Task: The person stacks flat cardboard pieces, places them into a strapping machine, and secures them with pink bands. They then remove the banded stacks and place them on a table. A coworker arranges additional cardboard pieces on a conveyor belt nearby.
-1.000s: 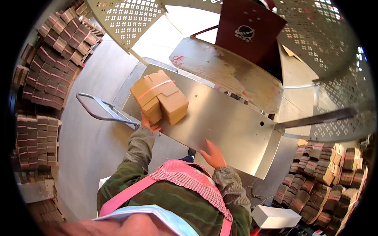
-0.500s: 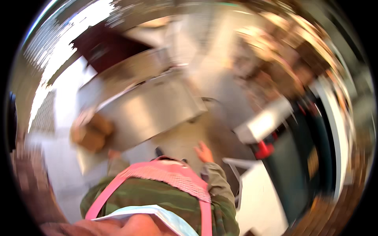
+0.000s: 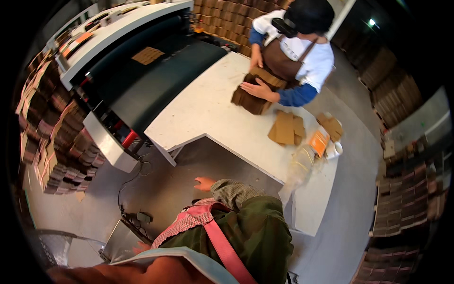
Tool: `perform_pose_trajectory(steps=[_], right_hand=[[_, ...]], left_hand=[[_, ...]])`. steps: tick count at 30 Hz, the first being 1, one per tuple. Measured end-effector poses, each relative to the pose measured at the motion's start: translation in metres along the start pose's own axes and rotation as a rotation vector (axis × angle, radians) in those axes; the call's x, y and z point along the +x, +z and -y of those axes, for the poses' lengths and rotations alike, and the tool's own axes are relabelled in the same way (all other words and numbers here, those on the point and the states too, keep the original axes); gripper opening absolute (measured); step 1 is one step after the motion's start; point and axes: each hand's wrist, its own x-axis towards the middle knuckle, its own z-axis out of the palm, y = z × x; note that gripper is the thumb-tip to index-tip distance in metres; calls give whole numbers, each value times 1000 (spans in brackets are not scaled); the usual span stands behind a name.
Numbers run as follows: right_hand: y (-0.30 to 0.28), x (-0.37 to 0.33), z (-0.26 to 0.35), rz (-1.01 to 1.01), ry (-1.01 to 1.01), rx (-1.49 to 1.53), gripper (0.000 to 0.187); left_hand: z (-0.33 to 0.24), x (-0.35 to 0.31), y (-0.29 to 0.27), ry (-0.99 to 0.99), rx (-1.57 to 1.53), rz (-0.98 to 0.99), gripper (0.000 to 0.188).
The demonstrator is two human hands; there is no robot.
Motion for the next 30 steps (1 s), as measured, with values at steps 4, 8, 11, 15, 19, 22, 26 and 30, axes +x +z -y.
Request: perform_pose_trajectory(steps=[4,8,11,15,19,22,26,30], right_hand=[[6,-101,-57,-148,262,82,60],[37,-158,-115,-231,330,163,58],[34,-178,-113,-273,349,240,56],[11,-199,-125,-324,317,331,52],[-8,-214,-159,-504,265,475,53],[-47,-231,-160,-560,309,553,57],[-81,-247,-183,-619,308,627,54],[-99,-254,-204,-661,305,619,49]], left_hand=[[-92,-9,6,102,-153,320,64],[-142,-56,23,162,-376,495,64],[-177,-90,22,247,-451,692,65],[-243,-124,18,311,-510,914,63],[-304,-153,20,284,-707,1049,60],[-339,-169,19,204,-805,1157,60],[-374,-196,28,253,-899,1204,58],[-407,-230,23,296,-940,1215,57]])
